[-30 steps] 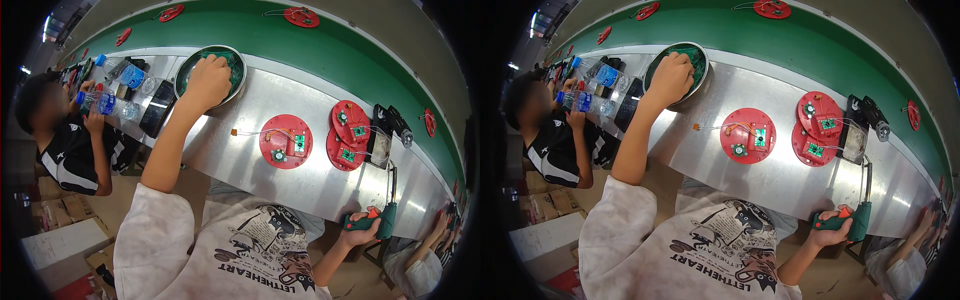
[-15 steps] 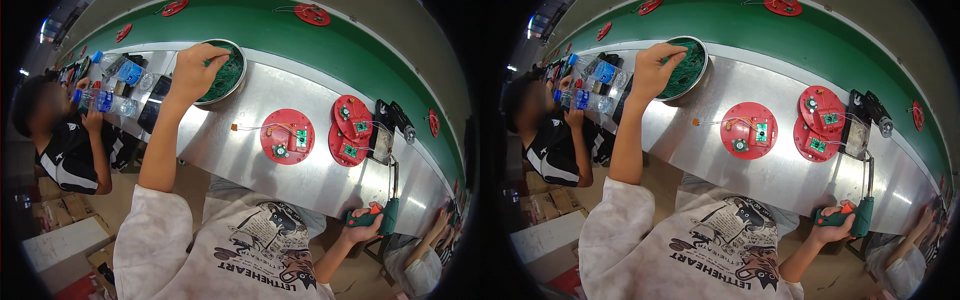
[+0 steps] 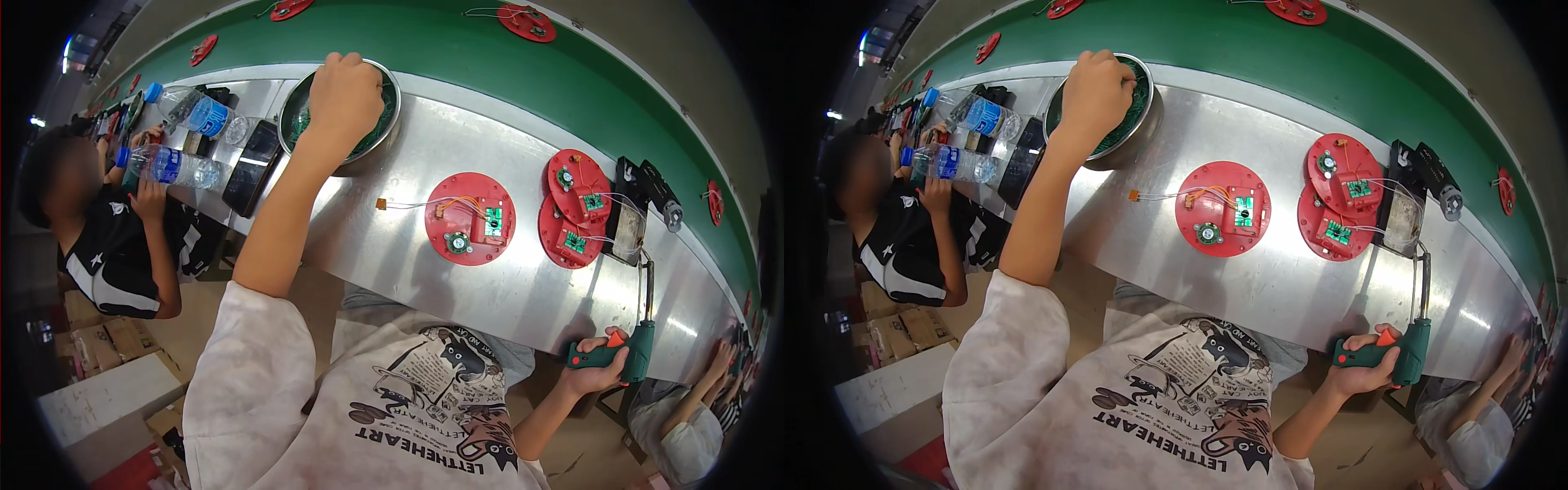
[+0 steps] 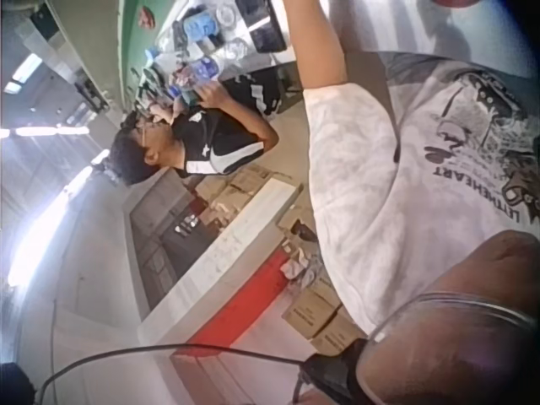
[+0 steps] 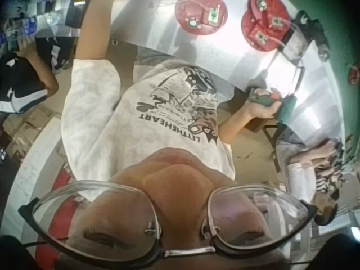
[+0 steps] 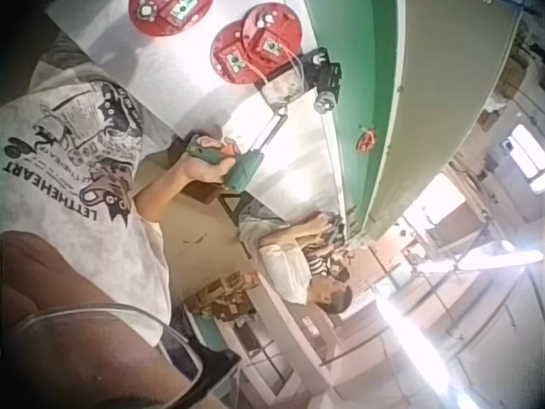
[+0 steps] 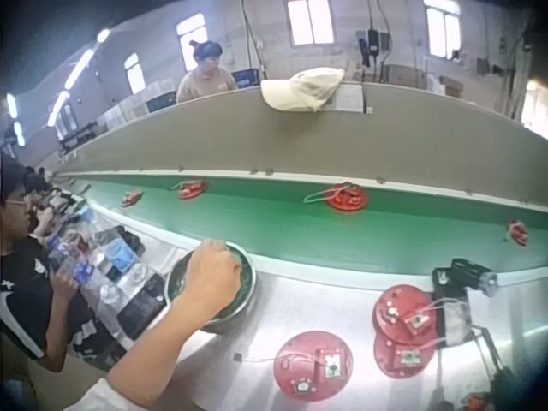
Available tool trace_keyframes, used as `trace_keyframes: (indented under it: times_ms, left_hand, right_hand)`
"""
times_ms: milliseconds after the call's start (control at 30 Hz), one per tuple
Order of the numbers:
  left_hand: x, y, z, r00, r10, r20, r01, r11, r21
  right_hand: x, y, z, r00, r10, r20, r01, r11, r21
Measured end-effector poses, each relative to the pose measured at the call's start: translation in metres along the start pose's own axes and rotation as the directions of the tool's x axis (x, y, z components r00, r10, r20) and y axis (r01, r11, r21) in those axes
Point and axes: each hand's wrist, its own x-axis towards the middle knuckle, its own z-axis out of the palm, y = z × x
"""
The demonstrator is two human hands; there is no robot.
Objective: Soldering components onto circular circuit boards at an assembly line station.
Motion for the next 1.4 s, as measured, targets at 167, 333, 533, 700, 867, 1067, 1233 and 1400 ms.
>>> trace_keyframes:
  times_ms: [167,333,533,700,867,1067,1233,1400]
  left_hand:
    - [0.006,-0.002,0.02,0.999,0.037,0.025,-0.039,0.997,0.063]
    - [0.012,0.001,0.021,0.997,0.032,0.072,-0.039,0.994,0.102]
    - [0.017,-0.012,0.029,0.992,0.063,0.111,-0.074,0.992,0.099]
    - [0.012,-0.017,0.023,0.995,0.066,-0.074,-0.065,0.998,0.019]
    - [-0.022,0.025,-0.025,0.823,0.248,-0.51,-0.359,0.924,-0.13]
    - [-0.117,0.116,-0.04,0.984,0.175,0.021,-0.095,0.627,-0.773]
    - [-0.128,0.136,-0.015,0.994,0.097,-0.04,-0.096,0.695,-0.712]
    - [-0.133,0.142,-0.006,0.99,0.089,-0.107,-0.137,0.75,-0.647]
  right_hand:
    - [0.001,0.003,-0.007,0.999,-0.017,0.031,0.016,1.0,0.009]
    - [0.002,0.007,-0.01,1.0,-0.013,0.025,0.013,1.0,0.01]
    - [0.003,0.007,-0.009,0.998,-0.007,0.059,0.006,1.0,0.022]
    - [0.001,0.009,-0.013,0.996,0.002,0.093,-0.006,0.999,0.038]
    - [-0.009,0.004,-0.011,0.99,-0.027,0.136,0.028,1.0,-0.003]
    - [-0.039,-0.009,0.026,0.845,0.051,0.532,0.008,0.994,-0.108]
    - [-0.056,-0.005,0.05,0.786,0.181,0.591,0.002,0.955,-0.296]
    - [-0.061,-0.004,0.052,0.766,0.21,0.608,-0.021,0.953,-0.303]
